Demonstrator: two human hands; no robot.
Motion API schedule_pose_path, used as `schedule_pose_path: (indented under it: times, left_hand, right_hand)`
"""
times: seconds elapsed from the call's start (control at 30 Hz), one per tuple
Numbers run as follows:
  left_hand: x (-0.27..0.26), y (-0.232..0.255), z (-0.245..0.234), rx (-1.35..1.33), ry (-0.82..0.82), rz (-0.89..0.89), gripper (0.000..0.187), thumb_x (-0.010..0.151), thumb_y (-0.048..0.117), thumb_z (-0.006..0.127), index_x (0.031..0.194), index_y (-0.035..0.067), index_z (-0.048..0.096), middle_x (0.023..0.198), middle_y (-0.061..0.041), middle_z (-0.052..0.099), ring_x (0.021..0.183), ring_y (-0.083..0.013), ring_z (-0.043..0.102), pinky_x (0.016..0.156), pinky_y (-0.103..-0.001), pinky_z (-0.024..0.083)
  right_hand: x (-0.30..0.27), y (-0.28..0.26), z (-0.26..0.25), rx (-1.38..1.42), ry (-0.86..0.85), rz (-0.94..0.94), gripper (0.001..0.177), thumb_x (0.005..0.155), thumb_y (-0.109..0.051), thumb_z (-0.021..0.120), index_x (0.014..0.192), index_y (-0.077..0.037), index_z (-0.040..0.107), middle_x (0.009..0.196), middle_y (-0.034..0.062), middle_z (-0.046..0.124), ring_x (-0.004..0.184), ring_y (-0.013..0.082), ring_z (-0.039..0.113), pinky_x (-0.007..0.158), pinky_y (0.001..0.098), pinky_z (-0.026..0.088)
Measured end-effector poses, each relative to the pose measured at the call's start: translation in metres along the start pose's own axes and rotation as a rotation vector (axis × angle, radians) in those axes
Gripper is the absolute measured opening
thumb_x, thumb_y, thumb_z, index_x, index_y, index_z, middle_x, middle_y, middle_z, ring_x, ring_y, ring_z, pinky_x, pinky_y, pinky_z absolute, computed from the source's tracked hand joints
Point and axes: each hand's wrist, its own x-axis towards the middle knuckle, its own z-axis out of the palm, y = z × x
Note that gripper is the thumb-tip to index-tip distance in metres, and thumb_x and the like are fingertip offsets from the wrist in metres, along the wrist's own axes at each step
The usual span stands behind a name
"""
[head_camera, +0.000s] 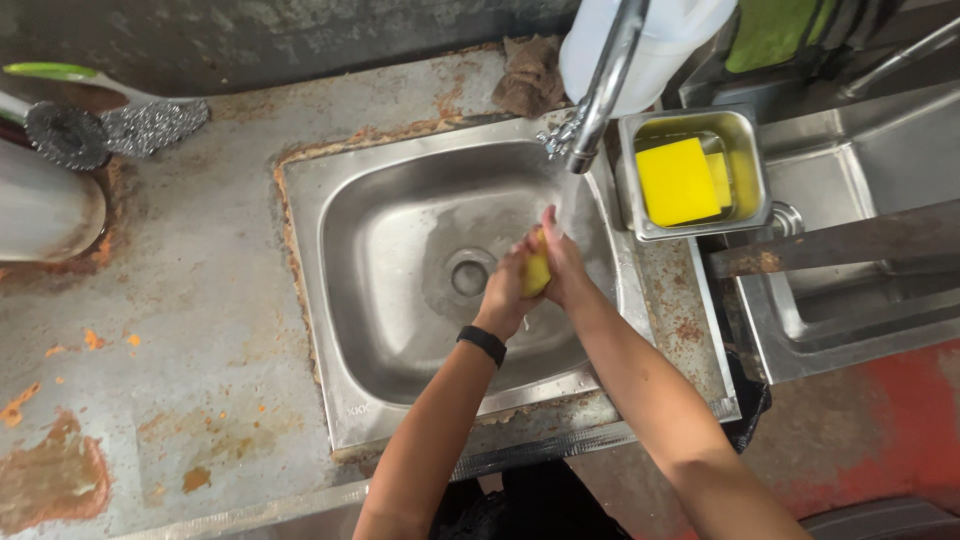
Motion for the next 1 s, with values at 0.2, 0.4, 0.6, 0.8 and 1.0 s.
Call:
schedule_pose_path:
  times: [0.2,0.4,0.6,0.8,1.0]
  left_hand:
    - [0.015,0.012,0.03,-0.029,0.011,0.239,0.07,0.105,0.055,0.04,0.16,0.014,0.024,0.161,-0.018,0.034,0.145,-0.0347,0.042,0.12,-0.05,0.038]
    - [-0.008,0.008,0.048,0.824,0.36,0.207,0.062,0.103,0.053,0.042,0.159,0.025,0.039,0.172,-0.009,-0.005,0.154,-0.0358,0.004,0.123,-0.052,0.018]
    - [0.019,-0.005,0.002,0.075,0.32,0.209,0.054,0.1,0.044,0.047,0.144,0.014,0.048,0.152,-0.004,0.038,0.138,-0.0244,0.041,0.112,-0.047,0.034]
    - [0.014,-0.001,0.01,-0.178,0.14,0.134,0.043,0.106,0.044,0.044,0.127,0.009,0.056,0.117,-0.004,0.057,0.112,-0.0223,0.053,0.095,-0.042,0.046]
    - [0.02,-0.002,0.028,-0.239,0.117,0.062,0.037,0.106,0.04,0.044,0.122,0.01,0.059,0.112,-0.006,0.062,0.101,-0.0218,0.057,0.088,-0.039,0.045]
  right_hand:
    - [-0.071,-0.003,0.039,-0.007,-0.41,-0.314,0.06,0.097,-0.026,0.062,0.154,-0.02,0.043,0.155,-0.0022,0.046,0.14,0.0157,0.05,0.119,0.0355,0.04]
    - [-0.022,-0.005,-0.016,0.016,-0.283,-0.229,0.044,0.098,-0.022,0.061,0.139,-0.007,0.057,0.133,0.0102,0.057,0.125,0.0284,0.055,0.11,0.0463,0.045]
    - [-0.008,-0.002,-0.027,0.239,-0.424,-0.017,0.04,0.094,-0.037,0.055,0.083,0.001,0.051,0.136,0.0233,0.062,0.117,0.0417,0.064,0.101,0.0573,0.055]
    - [-0.038,-0.016,0.005,-0.068,-0.358,-0.117,0.044,0.095,-0.006,0.057,0.138,-0.009,0.057,0.13,0.0159,0.064,0.109,0.0259,0.068,0.097,0.0408,0.057]
    - [-0.038,-0.011,0.011,-0.271,-0.131,-0.137,0.037,0.093,-0.029,0.07,0.122,-0.005,0.069,0.095,0.0057,0.07,0.065,0.014,0.059,0.044,0.0266,0.046]
